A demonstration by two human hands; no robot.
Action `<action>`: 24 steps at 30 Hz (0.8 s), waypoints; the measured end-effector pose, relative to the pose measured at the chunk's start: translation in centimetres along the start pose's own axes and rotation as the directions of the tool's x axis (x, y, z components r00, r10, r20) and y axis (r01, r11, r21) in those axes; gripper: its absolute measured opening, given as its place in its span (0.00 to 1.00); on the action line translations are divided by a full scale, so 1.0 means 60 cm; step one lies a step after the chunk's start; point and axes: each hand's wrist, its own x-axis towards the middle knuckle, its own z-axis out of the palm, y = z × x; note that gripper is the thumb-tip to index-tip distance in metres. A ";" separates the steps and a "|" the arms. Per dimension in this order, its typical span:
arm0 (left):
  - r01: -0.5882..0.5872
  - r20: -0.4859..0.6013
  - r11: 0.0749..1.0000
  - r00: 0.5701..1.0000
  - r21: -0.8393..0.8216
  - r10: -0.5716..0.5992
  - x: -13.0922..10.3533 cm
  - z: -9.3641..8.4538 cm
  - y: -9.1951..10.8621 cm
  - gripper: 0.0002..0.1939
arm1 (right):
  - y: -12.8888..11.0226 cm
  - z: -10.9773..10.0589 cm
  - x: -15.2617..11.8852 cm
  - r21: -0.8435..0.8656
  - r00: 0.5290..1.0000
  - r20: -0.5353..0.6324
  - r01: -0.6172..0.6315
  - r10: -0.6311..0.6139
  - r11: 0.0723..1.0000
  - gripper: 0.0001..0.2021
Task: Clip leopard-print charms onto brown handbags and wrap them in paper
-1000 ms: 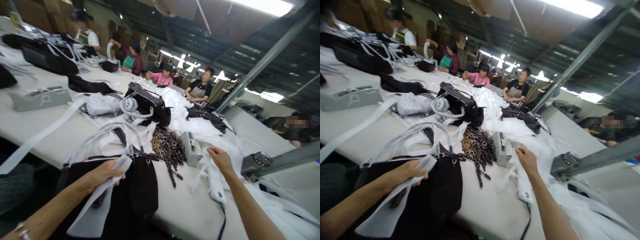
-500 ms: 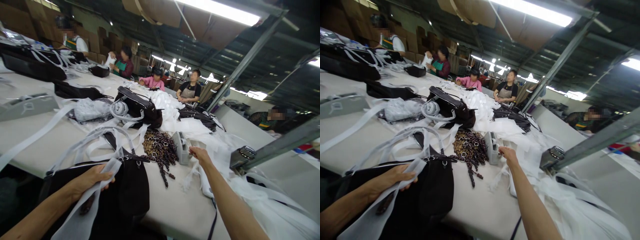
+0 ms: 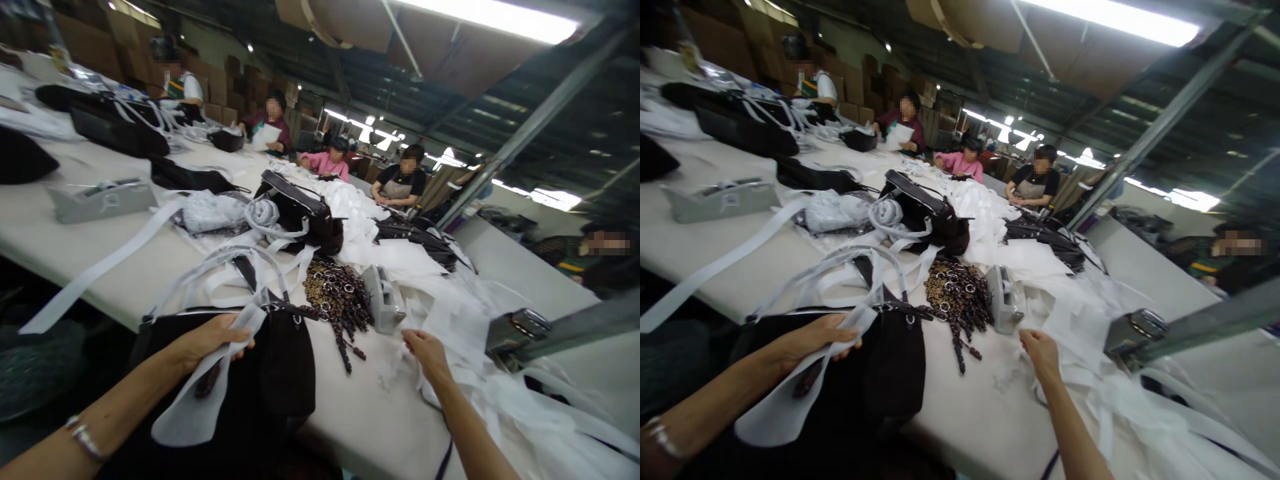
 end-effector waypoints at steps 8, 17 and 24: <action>-0.029 -0.025 0.997 0.999 -0.071 0.027 0.007 -0.004 -0.010 0.18 | -0.260 0.160 -0.150 0.472 0.800 0.422 0.207 -0.426 0.857 0.15; -0.083 0.043 0.984 0.995 -0.159 0.091 0.012 -0.011 -0.021 0.16 | -0.373 0.331 -0.198 0.336 0.651 0.546 0.406 -0.527 0.850 0.12; -0.085 0.070 0.974 0.992 -0.209 0.101 0.016 -0.015 -0.026 0.19 | -0.376 0.332 -0.187 0.077 0.711 0.531 0.500 -0.460 0.862 0.07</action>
